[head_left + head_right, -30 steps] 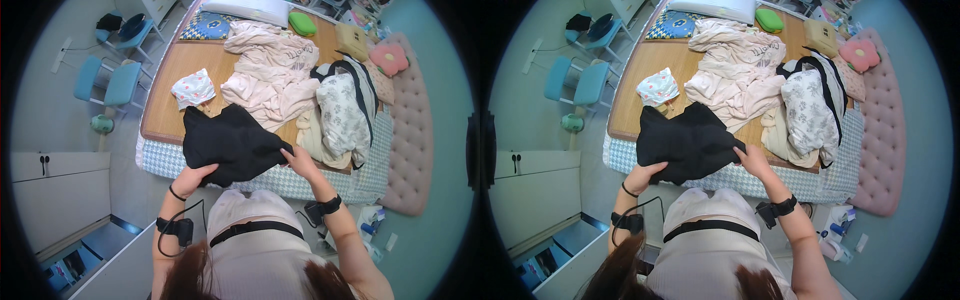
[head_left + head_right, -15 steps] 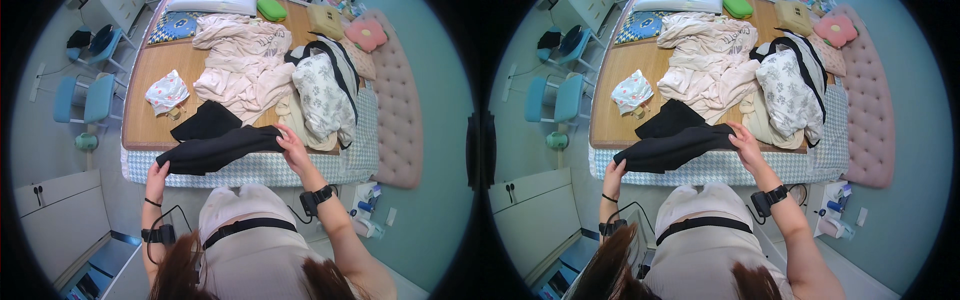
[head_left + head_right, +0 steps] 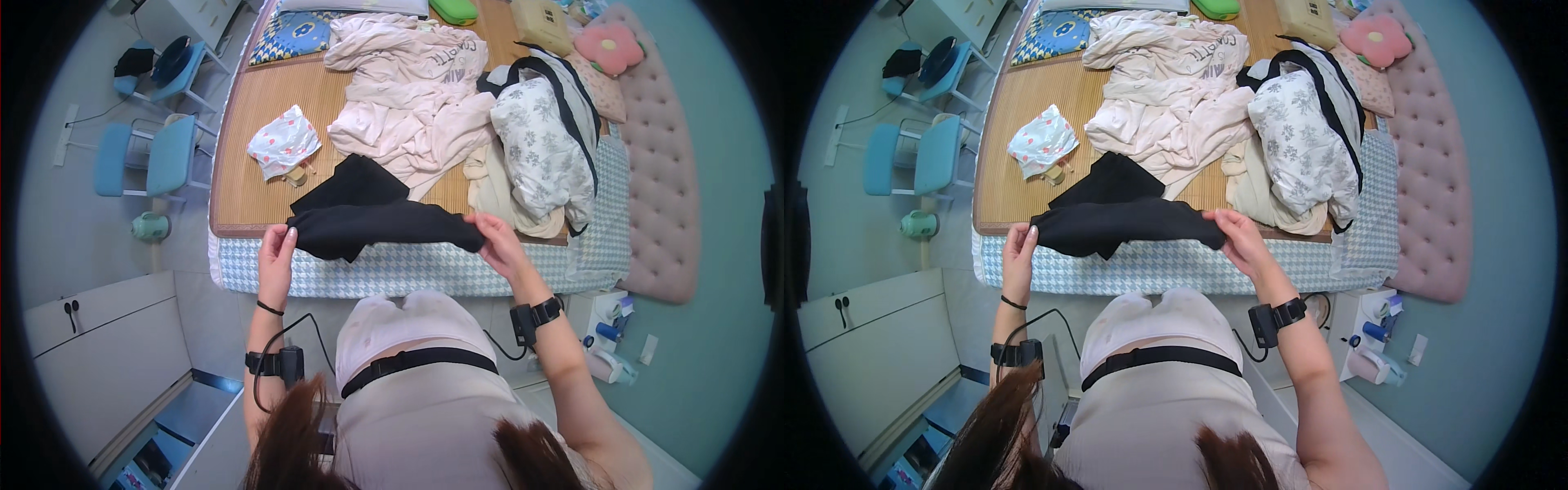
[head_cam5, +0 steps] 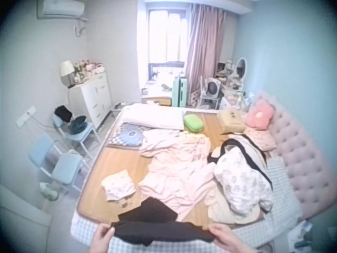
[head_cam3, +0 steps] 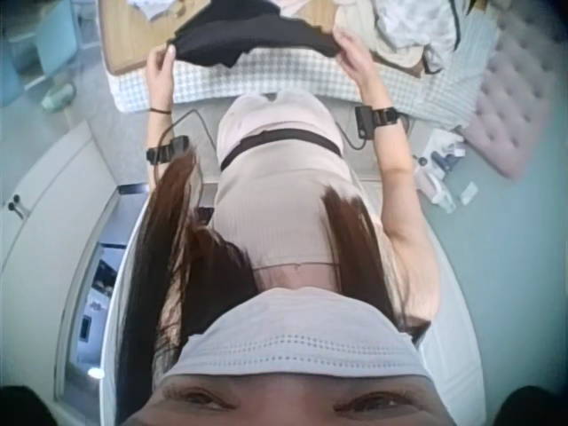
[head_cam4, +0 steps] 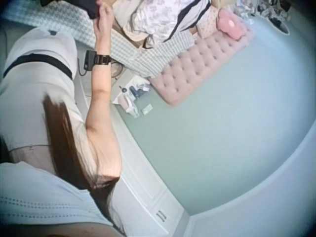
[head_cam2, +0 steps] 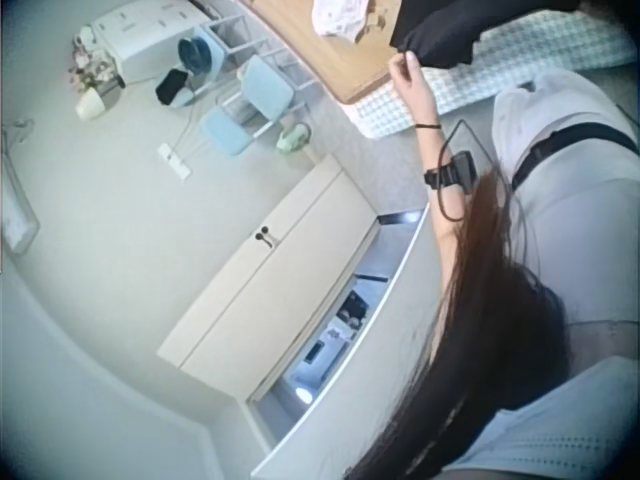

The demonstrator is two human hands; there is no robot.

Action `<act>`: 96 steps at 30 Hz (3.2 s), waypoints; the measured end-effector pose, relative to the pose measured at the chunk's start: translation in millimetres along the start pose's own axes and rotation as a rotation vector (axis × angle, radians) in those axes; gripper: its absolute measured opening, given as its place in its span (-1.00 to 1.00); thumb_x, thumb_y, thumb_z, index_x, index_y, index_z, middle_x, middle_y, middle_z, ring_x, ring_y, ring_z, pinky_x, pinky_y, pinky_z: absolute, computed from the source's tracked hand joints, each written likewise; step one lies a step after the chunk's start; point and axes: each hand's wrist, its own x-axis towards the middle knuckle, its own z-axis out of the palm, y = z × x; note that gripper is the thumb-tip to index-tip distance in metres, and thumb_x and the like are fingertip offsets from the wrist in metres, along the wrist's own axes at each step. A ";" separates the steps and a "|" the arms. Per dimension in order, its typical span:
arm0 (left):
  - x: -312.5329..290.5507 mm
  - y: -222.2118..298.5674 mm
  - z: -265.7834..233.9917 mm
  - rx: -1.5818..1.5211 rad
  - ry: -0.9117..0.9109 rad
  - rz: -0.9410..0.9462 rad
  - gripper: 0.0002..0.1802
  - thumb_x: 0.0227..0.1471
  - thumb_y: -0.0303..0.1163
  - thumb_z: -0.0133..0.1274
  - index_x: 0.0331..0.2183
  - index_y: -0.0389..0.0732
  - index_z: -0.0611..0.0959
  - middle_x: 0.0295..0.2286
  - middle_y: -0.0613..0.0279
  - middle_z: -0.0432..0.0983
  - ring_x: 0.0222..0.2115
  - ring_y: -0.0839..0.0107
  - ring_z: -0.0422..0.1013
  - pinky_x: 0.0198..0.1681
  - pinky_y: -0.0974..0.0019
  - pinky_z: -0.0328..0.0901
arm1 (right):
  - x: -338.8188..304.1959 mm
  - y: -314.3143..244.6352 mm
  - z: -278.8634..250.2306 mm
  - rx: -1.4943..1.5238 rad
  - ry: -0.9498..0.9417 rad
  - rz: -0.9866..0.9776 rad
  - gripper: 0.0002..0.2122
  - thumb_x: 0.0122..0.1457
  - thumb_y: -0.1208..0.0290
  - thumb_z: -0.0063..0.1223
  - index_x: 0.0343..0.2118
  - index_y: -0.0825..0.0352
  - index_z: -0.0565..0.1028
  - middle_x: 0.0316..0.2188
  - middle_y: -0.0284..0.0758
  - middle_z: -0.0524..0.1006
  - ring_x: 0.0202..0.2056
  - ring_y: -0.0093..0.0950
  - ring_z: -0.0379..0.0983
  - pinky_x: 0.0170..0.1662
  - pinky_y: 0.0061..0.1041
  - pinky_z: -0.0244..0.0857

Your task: Folding various pieces of clothing and a blanket on a bed and placing them into a closet.

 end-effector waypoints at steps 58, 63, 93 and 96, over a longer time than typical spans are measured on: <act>127.4 -495.8 44.6 0.725 0.315 -0.307 -0.52 -0.23 -0.26 0.29 -0.24 -0.18 0.49 0.04 -0.29 0.07 0.00 -0.19 0.15 0.08 0.08 0.11 | 402.3 355.7 0.7 -1.912 0.039 -0.727 -0.49 -0.16 0.09 0.26 -0.26 0.37 0.36 -0.31 -0.23 0.33 -0.17 -0.23 0.27 -0.07 -0.26 0.21; 127.0 -497.8 11.8 0.138 0.406 -0.499 -0.78 -0.10 -0.39 0.17 -0.44 -0.30 0.48 -0.34 0.00 0.43 -0.25 0.15 0.40 -0.15 0.14 0.36 | 418.3 374.3 -3.7 -2.006 0.127 -0.444 -0.57 -0.11 0.29 0.20 -0.21 0.38 0.32 -0.18 -0.15 0.34 -0.13 -0.17 0.30 -0.17 -0.25 0.31; 95.6 -456.0 12.8 -0.889 0.376 -0.558 -0.54 -0.12 -0.71 -0.01 -0.08 -0.39 0.42 -0.17 0.07 0.44 -0.16 0.20 0.43 -0.05 0.17 0.37 | 417.6 285.4 -132.8 -1.488 0.579 -0.203 -0.22 -0.10 0.09 0.29 -0.01 0.67 0.21 -0.13 0.07 0.42 -0.09 -0.12 0.39 0.00 -0.30 0.25; 93.8 -461.7 -6.6 -0.823 0.459 -0.500 -0.52 -0.17 -0.73 -0.03 -0.09 -0.40 0.43 -0.17 0.06 0.45 -0.15 0.20 0.42 -0.05 0.19 0.36 | 413.5 276.0 -126.9 -0.768 0.494 0.220 -0.30 -0.13 0.16 0.33 -0.07 0.65 0.31 -0.20 -0.06 0.49 -0.17 -0.23 0.45 -0.06 -0.34 0.32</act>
